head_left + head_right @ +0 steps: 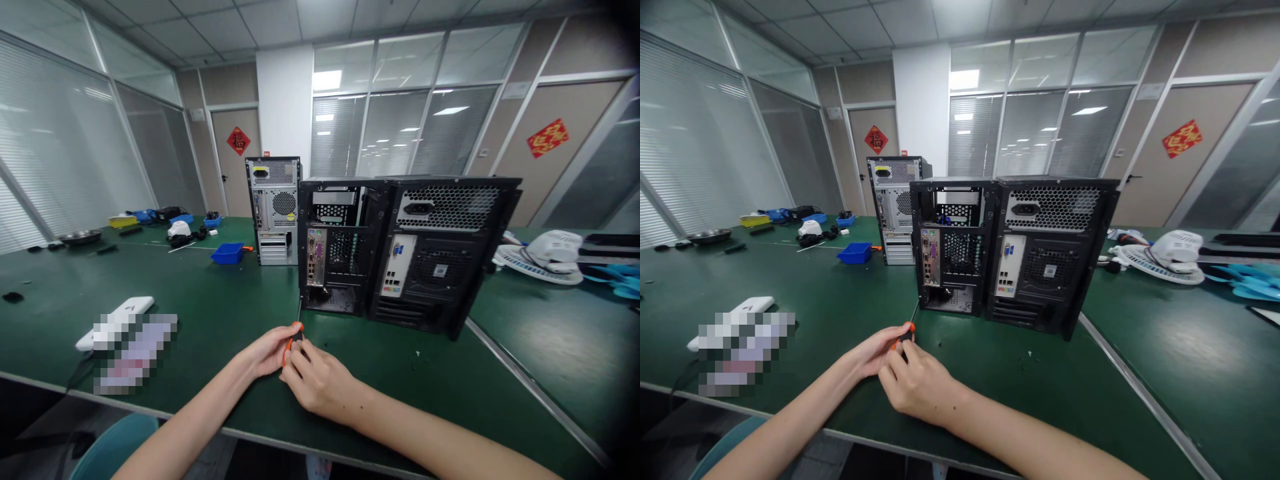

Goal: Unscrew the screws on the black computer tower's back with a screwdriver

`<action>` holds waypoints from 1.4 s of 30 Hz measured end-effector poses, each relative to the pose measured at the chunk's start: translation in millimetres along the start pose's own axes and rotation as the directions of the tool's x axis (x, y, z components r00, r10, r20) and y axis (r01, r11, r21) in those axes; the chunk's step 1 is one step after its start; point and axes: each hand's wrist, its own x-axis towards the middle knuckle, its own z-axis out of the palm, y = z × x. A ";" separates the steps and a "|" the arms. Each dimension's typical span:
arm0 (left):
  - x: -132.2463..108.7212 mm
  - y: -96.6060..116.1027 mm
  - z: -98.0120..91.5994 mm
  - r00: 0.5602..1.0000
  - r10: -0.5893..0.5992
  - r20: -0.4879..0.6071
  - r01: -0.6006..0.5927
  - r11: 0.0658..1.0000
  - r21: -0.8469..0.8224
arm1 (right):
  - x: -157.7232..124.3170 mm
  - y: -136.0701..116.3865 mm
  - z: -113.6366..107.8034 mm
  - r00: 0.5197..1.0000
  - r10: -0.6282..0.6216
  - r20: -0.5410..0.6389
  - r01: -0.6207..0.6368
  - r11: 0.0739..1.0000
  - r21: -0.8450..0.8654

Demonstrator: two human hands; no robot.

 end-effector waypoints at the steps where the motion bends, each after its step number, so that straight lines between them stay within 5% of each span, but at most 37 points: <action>1: 0.3 0.0 -0.6 1.000 0.002 0.005 -0.002 1.000 0.000 | -0.3 -0.2 0.5 1.000 0.001 0.001 -0.001 1.000 -0.001; 12: -7.5 4.2 9.0 0.999 -0.044 0.009 0.044 0.997 -0.068 | -0.1 0.6 0.7 0.999 -0.022 -0.030 0.022 1.000 -0.002; 22: -3.4 2.4 0.9 0.996 -0.083 0.035 0.084 0.996 -0.035 | -1.9 5.8 2.3 0.974 -0.145 0.173 0.149 0.989 -0.012; 42: -3.3 -2.0 3.0 0.999 0.052 0.006 -0.052 0.998 0.018 | -5.0 13.3 4.6 0.979 -0.196 0.048 0.196 0.981 0.006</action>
